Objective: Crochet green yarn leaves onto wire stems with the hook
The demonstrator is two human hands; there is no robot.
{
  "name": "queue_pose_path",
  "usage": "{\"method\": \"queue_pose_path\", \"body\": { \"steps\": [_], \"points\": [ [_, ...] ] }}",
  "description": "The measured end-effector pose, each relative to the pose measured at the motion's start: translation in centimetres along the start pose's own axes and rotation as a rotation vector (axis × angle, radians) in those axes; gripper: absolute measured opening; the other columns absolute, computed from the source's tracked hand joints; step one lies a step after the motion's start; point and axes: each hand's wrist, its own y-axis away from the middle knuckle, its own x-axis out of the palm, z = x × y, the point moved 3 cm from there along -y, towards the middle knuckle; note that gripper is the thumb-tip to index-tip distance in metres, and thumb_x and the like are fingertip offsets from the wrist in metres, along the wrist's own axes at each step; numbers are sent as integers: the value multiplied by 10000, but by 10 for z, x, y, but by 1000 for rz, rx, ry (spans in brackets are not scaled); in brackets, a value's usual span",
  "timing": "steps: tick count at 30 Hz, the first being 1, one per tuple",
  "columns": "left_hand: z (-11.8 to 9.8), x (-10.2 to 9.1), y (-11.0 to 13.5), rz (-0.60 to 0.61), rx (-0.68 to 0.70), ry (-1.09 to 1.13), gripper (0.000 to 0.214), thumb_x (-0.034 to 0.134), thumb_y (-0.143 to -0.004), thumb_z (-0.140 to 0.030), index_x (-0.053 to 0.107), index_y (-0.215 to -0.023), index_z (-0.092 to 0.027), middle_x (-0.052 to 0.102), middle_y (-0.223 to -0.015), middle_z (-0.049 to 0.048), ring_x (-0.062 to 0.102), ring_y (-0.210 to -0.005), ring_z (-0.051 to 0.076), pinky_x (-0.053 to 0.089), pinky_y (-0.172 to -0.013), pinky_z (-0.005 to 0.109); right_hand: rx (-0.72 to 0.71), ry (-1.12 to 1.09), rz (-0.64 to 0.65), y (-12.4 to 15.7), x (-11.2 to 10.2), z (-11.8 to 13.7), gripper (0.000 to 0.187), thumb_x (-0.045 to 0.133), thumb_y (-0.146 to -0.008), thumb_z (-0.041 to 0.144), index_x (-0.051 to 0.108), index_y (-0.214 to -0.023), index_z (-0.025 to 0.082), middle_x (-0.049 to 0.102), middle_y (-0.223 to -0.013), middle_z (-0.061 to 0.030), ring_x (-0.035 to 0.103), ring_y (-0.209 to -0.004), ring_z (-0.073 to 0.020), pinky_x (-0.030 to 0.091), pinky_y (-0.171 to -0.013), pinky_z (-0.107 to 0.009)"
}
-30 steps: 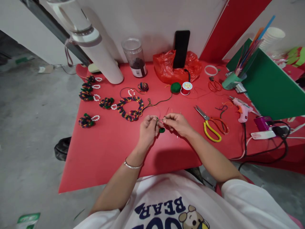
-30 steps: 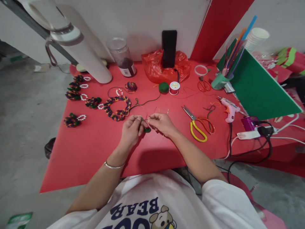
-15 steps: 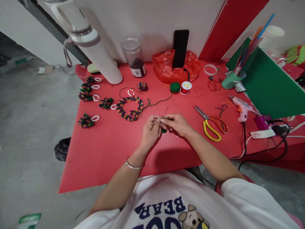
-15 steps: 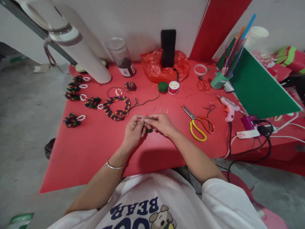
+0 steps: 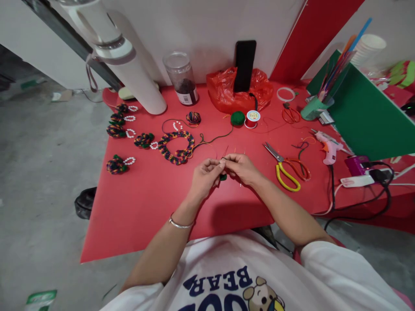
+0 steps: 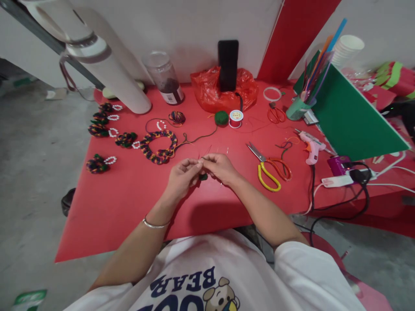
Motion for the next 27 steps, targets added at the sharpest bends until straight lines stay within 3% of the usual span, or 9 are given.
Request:
{"method": "queue_pose_path", "body": {
  "steps": [2, 6, 18, 23, 27],
  "points": [
    [-2, -3, 0, -9, -4, -47, 439, 887, -634, -467, 626, -802, -156, 666, -584, -3, 427, -338, 56, 309, -332, 199, -14, -1, -4, -1, -1, 0, 290, 749, -780, 460, 649, -740, 190, 627, -581, 35, 384, -415, -57, 275, -408, -217],
    [-6, -5, 2, -44, 41, -118, 329, 842, -689, -422, 672, -748, -146, 676, -589, 18, 427, -353, 47, 295, -345, 194, -39, 26, -19, 0, -3, 2, 302, 759, -776, 477, 672, -757, 189, 551, -521, 62, 373, -411, -62, 272, -407, -217],
    [-8, -6, 0, -176, 35, 108, 248, 772, -698, -362, 622, -748, -170, 607, -524, -42, 312, -294, 27, 185, -310, 194, -41, 24, -14, -1, -3, 0, 320, 780, -780, 488, 673, -722, 192, 527, -528, 61, 385, -422, -60, 307, -419, -215],
    [-8, -7, -1, -192, 22, 117, 271, 782, -701, -375, 607, -760, -178, 569, -484, -62, 282, -287, 24, 149, -312, 190, 49, -110, -129, -6, -7, 0, 407, 822, -695, 561, 686, -733, 180, 514, -557, 54, 389, -431, -59, 294, -402, -217],
    [-1, -7, -2, -177, 49, 70, 262, 780, -720, -383, 640, -773, -167, 572, -487, -55, 360, -324, 44, 273, -344, 189, 9, -56, -42, -3, -4, 3, 451, 786, -743, 618, 714, -801, 177, 507, -563, 54, 378, -444, -65, 286, -421, -227]
  ]
}}
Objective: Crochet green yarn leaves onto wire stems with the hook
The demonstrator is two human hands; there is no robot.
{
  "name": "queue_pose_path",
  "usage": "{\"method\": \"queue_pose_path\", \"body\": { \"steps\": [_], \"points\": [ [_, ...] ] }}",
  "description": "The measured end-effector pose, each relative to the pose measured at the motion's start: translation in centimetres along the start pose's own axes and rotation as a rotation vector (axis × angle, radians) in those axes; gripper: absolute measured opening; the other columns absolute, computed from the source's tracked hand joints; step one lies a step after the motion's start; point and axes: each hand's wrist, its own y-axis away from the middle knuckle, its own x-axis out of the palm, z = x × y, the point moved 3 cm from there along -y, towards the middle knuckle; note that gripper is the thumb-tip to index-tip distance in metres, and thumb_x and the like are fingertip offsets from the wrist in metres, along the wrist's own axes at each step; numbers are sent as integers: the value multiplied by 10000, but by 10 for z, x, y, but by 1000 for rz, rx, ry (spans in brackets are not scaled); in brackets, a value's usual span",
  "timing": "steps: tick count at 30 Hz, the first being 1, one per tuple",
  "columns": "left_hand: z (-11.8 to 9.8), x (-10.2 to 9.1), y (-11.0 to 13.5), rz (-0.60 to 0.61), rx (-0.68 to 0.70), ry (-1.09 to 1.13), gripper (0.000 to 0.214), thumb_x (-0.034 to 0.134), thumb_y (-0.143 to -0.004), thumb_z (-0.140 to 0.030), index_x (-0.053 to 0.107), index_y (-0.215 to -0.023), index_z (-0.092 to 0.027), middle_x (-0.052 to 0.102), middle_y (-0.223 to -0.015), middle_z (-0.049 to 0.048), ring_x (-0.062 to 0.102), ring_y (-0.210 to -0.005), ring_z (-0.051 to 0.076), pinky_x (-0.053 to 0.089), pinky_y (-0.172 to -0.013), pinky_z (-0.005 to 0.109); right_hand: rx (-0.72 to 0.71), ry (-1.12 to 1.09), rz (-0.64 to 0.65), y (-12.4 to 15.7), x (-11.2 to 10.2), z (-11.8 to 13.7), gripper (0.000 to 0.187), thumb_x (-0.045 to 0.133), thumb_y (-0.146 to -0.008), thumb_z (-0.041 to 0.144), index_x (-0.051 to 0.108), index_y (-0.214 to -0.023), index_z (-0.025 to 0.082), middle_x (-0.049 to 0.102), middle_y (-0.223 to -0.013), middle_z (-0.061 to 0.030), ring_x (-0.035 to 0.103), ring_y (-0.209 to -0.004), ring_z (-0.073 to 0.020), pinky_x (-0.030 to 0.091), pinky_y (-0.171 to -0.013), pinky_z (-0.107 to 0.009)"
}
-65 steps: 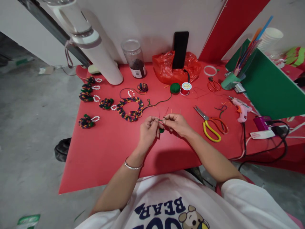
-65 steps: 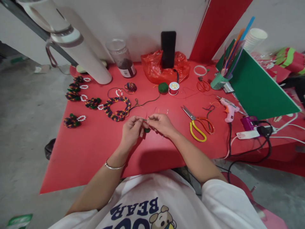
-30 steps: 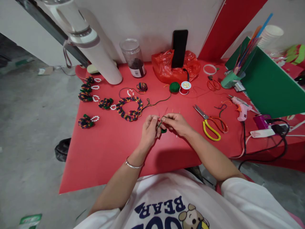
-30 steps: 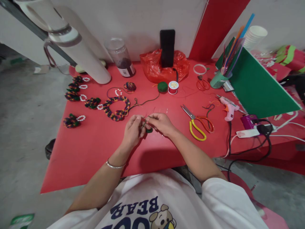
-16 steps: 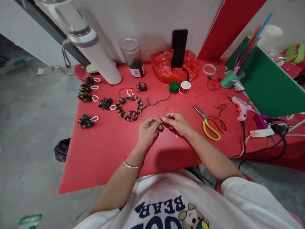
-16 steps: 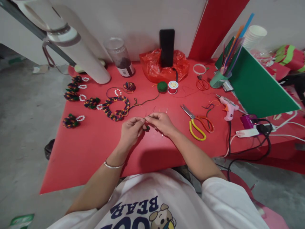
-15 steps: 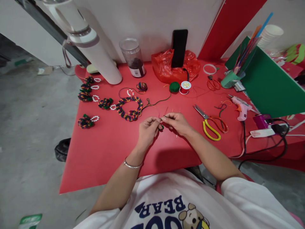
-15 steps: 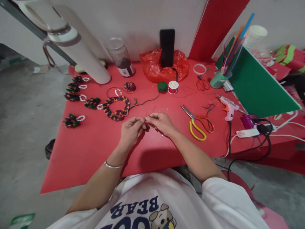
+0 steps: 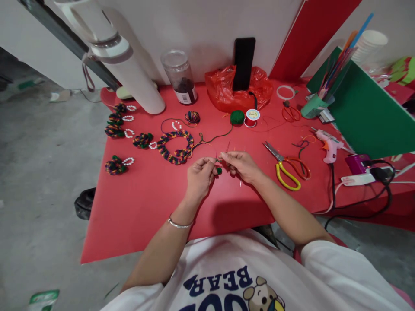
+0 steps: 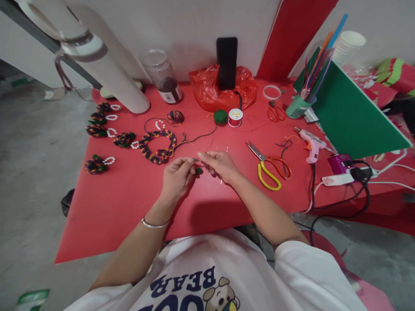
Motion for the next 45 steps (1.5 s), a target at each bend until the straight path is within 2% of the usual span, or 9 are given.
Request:
{"method": "queue_pose_path", "body": {
  "steps": [4, 9, 16, 18, 22, 28, 33, 37, 45],
  "points": [
    [3, -1, 1, 38, 69, -160, 258, 780, -748, -390, 691, -786, -151, 607, -528, -20, 549, -474, 100, 468, -488, 219, -76, 160, 30, 5, 0, 2, 358, 765, -787, 531, 688, -761, 182, 453, -529, 71, 353, -469, -75, 273, -459, -238],
    [2, 2, 4, 164, -48, -221, 268, 798, -729, -400, 680, -721, -160, 583, -494, -21, 509, -442, 94, 437, -473, 225, -227, 312, -30, 3, -2, 2, 343, 709, -834, 474, 604, -677, 188, 503, -620, 44, 415, -578, -90, 344, -557, -242],
    [-2, 4, 4, 98, -83, -48, 314, 856, -641, -397, 676, -728, -156, 559, -460, -40, 372, -361, 49, 307, -387, 194, -73, 29, -112, -5, -7, -4, 422, 708, -815, 611, 634, -797, 196, 474, -552, 74, 371, -422, -64, 284, -421, -225],
    [-2, 4, 3, 70, -68, -11, 321, 862, -631, -392, 672, -726, -152, 565, -462, -38, 378, -357, 47, 296, -379, 187, -41, -2, -77, -5, -7, -3, 474, 709, -800, 651, 656, -796, 180, 477, -555, 72, 372, -415, -56, 289, -412, -217],
    [0, 3, 1, 30, -55, 20, 327, 863, -627, -384, 666, -730, -144, 578, -472, -35, 349, -327, 34, 214, -343, 178, -19, 87, 88, 2, -1, 0, 384, 769, -789, 544, 689, -810, 169, 481, -521, 79, 375, -416, -55, 270, -405, -207],
    [-1, 1, -1, -13, -45, 54, 308, 843, -638, -361, 662, -756, -142, 590, -488, -38, 311, -297, 24, 179, -311, 175, -19, 118, 68, 7, 1, 4, 241, 719, -807, 396, 647, -734, 178, 436, -460, 95, 342, -396, -52, 233, -395, -198],
    [-3, 2, 0, -18, -45, 74, 305, 837, -654, -360, 644, -757, -147, 591, -497, -44, 299, -286, 22, 184, -295, 173, 36, 138, 100, 5, 0, 1, 189, 733, -769, 348, 690, -789, 165, 496, -503, 75, 361, -403, -51, 239, -389, -196],
    [-2, 2, 0, 3, -47, 50, 305, 839, -669, -367, 645, -759, -149, 587, -489, -45, 314, -288, 26, 197, -302, 176, 35, 69, 89, 3, -2, 0, 326, 741, -790, 419, 742, -982, 156, 476, -515, 89, 320, -394, -49, 225, -386, -203],
    [0, 7, 3, 10, -76, 20, 285, 858, -608, -329, 681, -727, -141, 565, -449, -32, 498, -390, 84, 379, -382, 185, -80, 101, 22, 5, -1, 5, 337, 769, -777, 446, 577, -690, 184, 452, -526, 90, 306, -431, -34, 201, -410, -196]
  ]
}}
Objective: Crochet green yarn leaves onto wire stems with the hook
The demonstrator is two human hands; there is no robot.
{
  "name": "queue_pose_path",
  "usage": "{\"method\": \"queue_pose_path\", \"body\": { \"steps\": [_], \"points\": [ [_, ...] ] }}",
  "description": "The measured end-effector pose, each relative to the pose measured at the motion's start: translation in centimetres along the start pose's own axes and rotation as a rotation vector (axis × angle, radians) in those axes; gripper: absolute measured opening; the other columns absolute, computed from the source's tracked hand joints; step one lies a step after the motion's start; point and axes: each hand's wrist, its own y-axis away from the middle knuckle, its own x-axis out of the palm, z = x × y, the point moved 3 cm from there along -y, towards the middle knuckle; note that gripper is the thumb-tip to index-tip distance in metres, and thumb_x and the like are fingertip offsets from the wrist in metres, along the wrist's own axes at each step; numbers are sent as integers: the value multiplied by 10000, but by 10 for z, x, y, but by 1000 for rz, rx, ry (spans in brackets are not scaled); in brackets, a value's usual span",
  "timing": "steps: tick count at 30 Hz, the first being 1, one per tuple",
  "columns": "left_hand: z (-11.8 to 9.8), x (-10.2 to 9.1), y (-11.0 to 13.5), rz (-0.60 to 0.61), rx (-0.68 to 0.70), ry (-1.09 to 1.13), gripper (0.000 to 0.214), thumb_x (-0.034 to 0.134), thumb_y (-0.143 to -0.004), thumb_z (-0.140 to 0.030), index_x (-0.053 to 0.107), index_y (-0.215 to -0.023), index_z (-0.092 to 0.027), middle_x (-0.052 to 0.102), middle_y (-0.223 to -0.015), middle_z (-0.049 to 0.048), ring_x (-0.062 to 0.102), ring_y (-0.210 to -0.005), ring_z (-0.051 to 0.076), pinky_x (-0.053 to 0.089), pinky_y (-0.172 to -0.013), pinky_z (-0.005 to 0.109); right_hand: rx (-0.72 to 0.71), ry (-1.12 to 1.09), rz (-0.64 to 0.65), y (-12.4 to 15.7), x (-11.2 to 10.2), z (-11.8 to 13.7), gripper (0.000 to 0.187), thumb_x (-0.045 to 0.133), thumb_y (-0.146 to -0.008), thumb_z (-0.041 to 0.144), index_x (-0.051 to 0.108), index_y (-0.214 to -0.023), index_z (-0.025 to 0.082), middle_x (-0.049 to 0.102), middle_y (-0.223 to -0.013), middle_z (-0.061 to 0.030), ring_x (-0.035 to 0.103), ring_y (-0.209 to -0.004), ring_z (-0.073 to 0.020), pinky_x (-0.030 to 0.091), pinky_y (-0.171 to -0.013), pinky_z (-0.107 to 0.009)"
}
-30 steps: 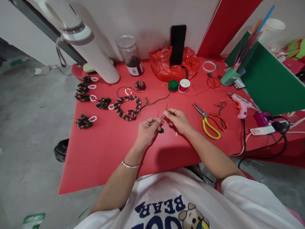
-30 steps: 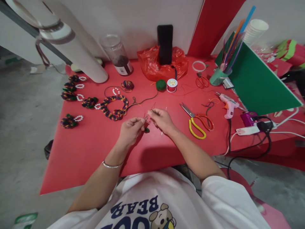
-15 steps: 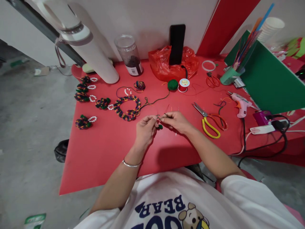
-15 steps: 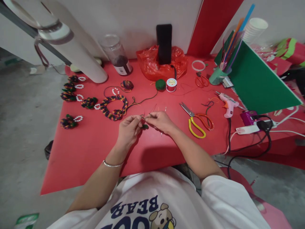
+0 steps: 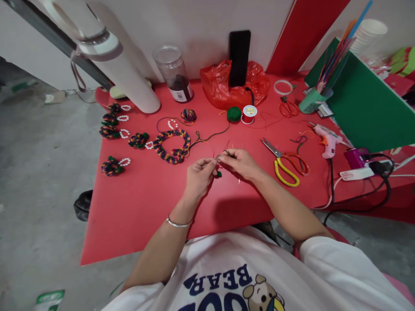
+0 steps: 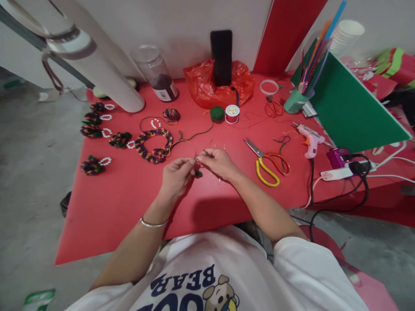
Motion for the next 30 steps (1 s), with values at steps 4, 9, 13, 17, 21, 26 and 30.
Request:
{"method": "queue_pose_path", "body": {
  "steps": [4, 9, 13, 17, 21, 26, 30],
  "points": [
    [-3, 0, 1, -9, 8, 10, 279, 853, -617, -328, 674, -729, -146, 558, -455, -42, 438, -353, 62, 320, -343, 174, 0, -123, -90, -4, -7, 2, 297, 778, -779, 414, 581, -728, 197, 428, -513, 102, 302, -404, -38, 206, -393, -198],
    [-2, -5, -3, -52, 38, 37, 296, 839, -659, -357, 654, -763, -150, 601, -500, -35, 307, -293, 20, 182, -297, 164, 117, -380, -147, -10, -14, 5, 193, 768, -802, 331, 689, -868, 168, 537, -607, 63, 407, -444, -40, 278, -392, -170],
    [2, -6, -5, -112, 80, -3, 301, 834, -656, -366, 675, -776, -140, 683, -593, 7, 354, -303, 28, 223, -299, 180, 250, -544, -19, -9, -8, 3, 150, 660, -836, 185, 706, -975, 148, 614, -654, 36, 485, -469, -50, 345, -401, -153],
    [7, -5, -6, -123, 107, -60, 290, 824, -680, -374, 716, -793, -130, 701, -623, 18, 382, -335, 31, 279, -328, 188, 276, -655, 79, -8, -2, -1, 214, 638, -815, 114, 687, -1020, 150, 626, -651, 40, 507, -486, -50, 384, -423, -131],
    [10, -5, -5, -77, 111, -79, 290, 817, -706, -392, 733, -796, -130, 683, -610, 10, 400, -347, 40, 314, -344, 199, 222, -678, 96, -7, 2, 0, 261, 649, -786, 79, 676, -1033, 159, 641, -669, 40, 528, -511, -51, 428, -458, -129],
    [11, -4, -4, -59, 93, -65, 299, 826, -702, -407, 722, -787, -139, 641, -573, -14, 379, -329, 40, 266, -319, 198, 202, -657, 124, -5, 6, 1, 340, 678, -743, 66, 681, -1062, 183, 667, -752, 37, 589, -586, -63, 491, -514, -148],
    [10, -3, -3, -46, 89, -40, 280, 813, -713, -390, 714, -785, -139, 618, -569, -27, 379, -330, 36, 261, -317, 193, 165, -608, 126, -5, 6, -3, 395, 732, -710, 82, 680, -1086, 194, 678, -785, 39, 625, -614, -74, 497, -504, -156]
  ]
}}
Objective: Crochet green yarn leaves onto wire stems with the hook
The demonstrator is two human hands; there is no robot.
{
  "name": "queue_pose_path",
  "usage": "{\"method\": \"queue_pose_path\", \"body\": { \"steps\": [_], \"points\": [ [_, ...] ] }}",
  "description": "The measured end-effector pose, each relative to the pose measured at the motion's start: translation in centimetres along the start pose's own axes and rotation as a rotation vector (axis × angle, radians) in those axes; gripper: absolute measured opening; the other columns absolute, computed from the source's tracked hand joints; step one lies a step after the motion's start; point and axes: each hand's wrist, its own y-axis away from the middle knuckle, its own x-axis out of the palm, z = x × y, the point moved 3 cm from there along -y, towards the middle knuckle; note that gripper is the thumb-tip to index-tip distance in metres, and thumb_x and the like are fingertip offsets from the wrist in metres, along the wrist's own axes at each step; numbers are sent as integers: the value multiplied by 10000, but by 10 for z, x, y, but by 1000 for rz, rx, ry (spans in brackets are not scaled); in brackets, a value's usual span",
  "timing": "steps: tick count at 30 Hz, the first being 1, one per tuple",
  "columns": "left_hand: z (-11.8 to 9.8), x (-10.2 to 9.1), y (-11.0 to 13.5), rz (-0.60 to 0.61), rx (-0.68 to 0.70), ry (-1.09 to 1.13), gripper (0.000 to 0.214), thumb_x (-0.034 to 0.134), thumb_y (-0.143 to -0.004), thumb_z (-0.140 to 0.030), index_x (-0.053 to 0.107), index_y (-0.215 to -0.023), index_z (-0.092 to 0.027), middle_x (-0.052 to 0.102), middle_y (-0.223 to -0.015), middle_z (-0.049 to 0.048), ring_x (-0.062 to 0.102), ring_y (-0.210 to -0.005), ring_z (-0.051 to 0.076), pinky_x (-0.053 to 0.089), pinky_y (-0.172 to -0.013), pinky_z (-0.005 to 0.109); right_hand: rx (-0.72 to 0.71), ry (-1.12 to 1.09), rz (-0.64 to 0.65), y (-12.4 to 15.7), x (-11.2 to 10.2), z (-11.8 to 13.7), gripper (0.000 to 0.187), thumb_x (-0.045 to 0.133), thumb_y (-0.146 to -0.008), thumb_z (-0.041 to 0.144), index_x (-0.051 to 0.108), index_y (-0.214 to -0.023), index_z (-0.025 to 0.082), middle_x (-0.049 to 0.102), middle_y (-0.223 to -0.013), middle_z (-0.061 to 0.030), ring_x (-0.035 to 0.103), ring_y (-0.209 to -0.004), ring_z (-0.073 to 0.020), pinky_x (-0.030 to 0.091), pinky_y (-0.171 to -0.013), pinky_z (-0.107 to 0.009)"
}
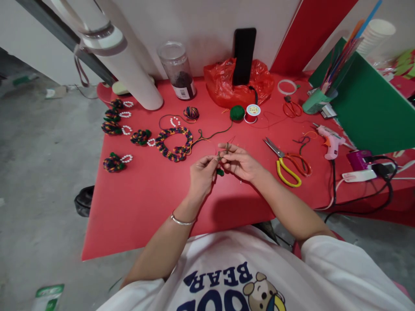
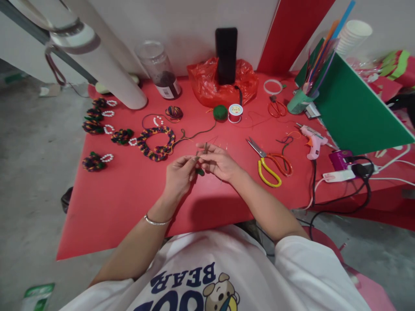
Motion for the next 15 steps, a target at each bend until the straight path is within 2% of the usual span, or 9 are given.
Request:
{"method": "queue_pose_path", "body": {
  "steps": [6, 10, 15],
  "points": [
    [-2, 1, 1, 12, -13, 34, 263, 810, -707, -369, 696, -771, -141, 619, -580, -30, 383, -328, 41, 267, -305, 198, -86, 99, -29, -1, -1, -4, 469, 870, -663, 203, 676, -1090, 212, 676, -809, 52, 640, -588, -81, 457, -445, -169],
    [-5, 1, 2, 19, -19, 43, 278, 821, -696, -376, 687, -765, -143, 620, -586, -33, 365, -322, 31, 261, -303, 195, -139, 149, -71, -2, -1, -5, 481, 891, -642, 238, 677, -1073, 213, 670, -856, 45, 625, -585, -73, 387, -398, -165],
    [-7, 2, 3, 32, -27, 60, 312, 840, -680, -404, 674, -762, -154, 610, -576, -46, 345, -315, 28, 266, -297, 199, -164, 193, -132, -4, -3, -7, 470, 905, -616, 286, 699, -1033, 219, 675, -886, 35, 588, -567, -57, 373, -388, -160]
  ]
}}
